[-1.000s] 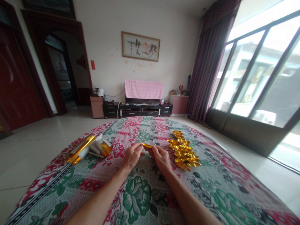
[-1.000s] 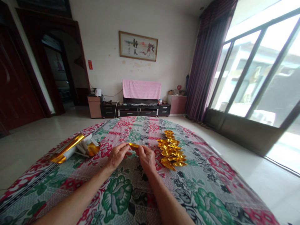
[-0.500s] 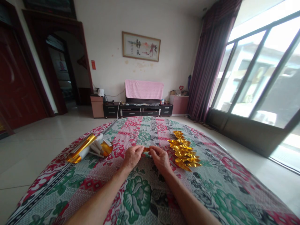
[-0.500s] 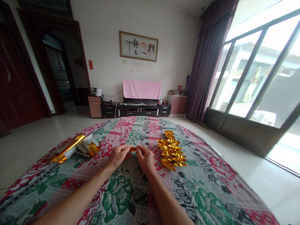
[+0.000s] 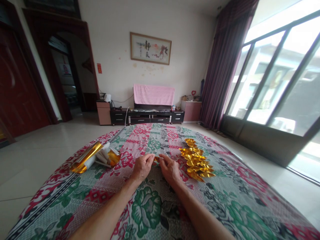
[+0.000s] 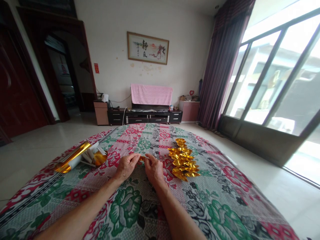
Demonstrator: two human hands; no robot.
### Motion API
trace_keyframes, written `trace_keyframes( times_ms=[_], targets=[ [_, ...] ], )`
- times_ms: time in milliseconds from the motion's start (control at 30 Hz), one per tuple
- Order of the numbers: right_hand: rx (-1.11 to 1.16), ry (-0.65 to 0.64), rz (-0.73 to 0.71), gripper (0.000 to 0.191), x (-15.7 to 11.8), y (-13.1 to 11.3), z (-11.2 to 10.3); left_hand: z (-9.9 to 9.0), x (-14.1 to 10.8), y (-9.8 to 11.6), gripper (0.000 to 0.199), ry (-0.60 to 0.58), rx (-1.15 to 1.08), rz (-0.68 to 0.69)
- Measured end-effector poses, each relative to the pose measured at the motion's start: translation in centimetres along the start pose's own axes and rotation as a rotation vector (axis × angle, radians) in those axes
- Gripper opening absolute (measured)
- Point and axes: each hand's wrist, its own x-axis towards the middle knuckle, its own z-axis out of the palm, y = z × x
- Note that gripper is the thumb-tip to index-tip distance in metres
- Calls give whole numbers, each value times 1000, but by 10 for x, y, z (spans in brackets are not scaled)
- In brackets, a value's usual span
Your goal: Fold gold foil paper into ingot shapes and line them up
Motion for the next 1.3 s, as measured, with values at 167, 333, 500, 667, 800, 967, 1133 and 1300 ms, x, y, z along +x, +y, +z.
trace_keyframes(
  times_ms=[167,333,500,667,800,967,1133,1300],
  targets=[
    [34,-10,-31,32,0,0,-3,2,-1,3,31,-58,-75,-23],
    [41,-9,2,33,0,-2,-4,5,0,-1,29,-70,-151,-42],
    [31,8,-21,31,-1,-2,-3,6,1,-4,30,-19,-106,-95],
    [29,11,-52,30,-1,0,-2,7,1,0,30,22,-16,-123],
    [31,11,-55,30,-2,1,-1,9,0,1,28,53,89,-95],
    [9,18,-40,28,-2,2,-1,12,0,-1,28,71,111,-73],
    [7,17,-37,29,-2,1,-1,12,-1,0,28,64,70,-82],
    [11,7,-46,28,-3,1,-1,11,1,0,30,25,-28,-114]
  ],
)
